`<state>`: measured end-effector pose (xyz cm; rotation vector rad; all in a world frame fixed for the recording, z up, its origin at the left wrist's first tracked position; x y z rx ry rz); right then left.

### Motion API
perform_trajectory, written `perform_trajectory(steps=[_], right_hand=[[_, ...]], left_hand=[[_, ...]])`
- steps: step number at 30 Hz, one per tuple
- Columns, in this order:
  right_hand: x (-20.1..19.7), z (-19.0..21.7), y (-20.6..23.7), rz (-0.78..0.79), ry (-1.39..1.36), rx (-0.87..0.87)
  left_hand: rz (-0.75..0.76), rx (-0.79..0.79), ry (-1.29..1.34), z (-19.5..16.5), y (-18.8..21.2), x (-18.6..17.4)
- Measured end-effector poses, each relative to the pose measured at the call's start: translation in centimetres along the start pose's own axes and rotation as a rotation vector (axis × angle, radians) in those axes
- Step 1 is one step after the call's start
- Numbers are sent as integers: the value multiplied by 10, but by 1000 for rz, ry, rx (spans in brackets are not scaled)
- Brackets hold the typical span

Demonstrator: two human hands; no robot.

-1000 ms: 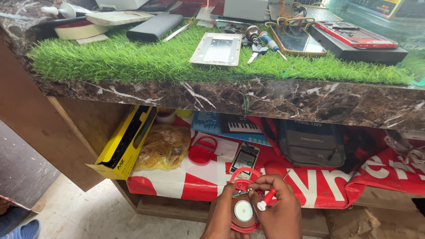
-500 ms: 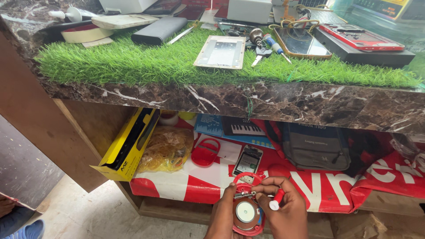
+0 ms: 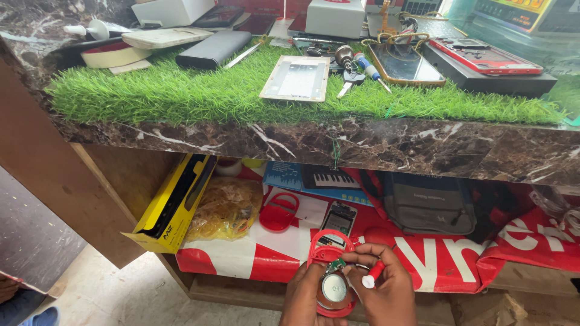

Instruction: The person uses a screwdriver to open a red plastic device, then uses a blue plastic tool to adjust internal components and wires. The person repeatedly opens and closes the device while manipulating the internal parts.

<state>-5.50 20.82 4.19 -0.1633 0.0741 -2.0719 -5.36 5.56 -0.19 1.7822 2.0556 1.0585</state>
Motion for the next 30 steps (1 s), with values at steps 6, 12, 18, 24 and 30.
perform_trajectory(steps=[6,12,18,24,30], right_hand=[[-4,16,4,-74,143,-190],[9,26,15,123,34,-139],[11,30,17,65,149,-201],[0,26,13,-46,204,-138],[-3,19,7,-32,225,-149]], left_hand=[[58,0,139,1,-10,4],[100,22,111,4,-8,4],[69,15,53,7,-8,1],[42,-45,42,13,-9,3],[132,-65,93,12,-9,7]])
Point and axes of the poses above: each hand's wrist, its own y-axis away from the middle knuckle, its own x-axis out of the palm, z = x × y, the point moved 7 cm from there along -y, towards the middle knuckle, and after that the axes turned 13 degrees about -z, right-handed, at the moved point
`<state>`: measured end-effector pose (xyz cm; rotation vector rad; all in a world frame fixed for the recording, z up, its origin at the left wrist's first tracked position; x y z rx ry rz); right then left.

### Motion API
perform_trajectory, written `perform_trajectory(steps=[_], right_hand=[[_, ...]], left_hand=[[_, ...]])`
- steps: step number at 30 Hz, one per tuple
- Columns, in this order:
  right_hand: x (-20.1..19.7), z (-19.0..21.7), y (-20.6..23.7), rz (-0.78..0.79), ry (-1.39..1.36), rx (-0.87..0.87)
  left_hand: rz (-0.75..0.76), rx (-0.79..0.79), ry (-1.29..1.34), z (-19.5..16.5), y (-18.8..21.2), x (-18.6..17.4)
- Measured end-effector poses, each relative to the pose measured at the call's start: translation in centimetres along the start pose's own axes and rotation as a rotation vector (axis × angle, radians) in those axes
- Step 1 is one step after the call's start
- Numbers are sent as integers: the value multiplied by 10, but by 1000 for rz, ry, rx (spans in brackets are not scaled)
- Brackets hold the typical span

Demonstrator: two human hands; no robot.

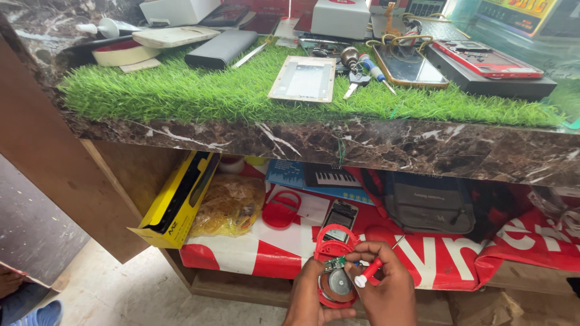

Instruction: The person uses a screwdriver to open a red plastic device, then uses a blue plastic tool to adjust internal components and wires. The person repeatedly opens and closes the device while manipulating the internal parts.

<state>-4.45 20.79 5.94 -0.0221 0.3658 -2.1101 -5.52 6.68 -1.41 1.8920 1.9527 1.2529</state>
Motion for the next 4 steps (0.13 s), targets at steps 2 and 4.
perform_trajectory(steps=[2,4], right_hand=[[1,-5,-1,28,-26,-6],[0,-12,-3,26,-39,4]], left_hand=[[22,90,-80,-5,5,1],[35,131,-119,-7,11,4]])
Point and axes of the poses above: each hand's wrist, its own y-axis away from the middle knuckle, its own x-axis out of the palm, z = x × y, the point moved 7 cm from there along -y, towards the middle knuckle, and after that the axes turned 13 degrees about -z, right-handed, at the moved point
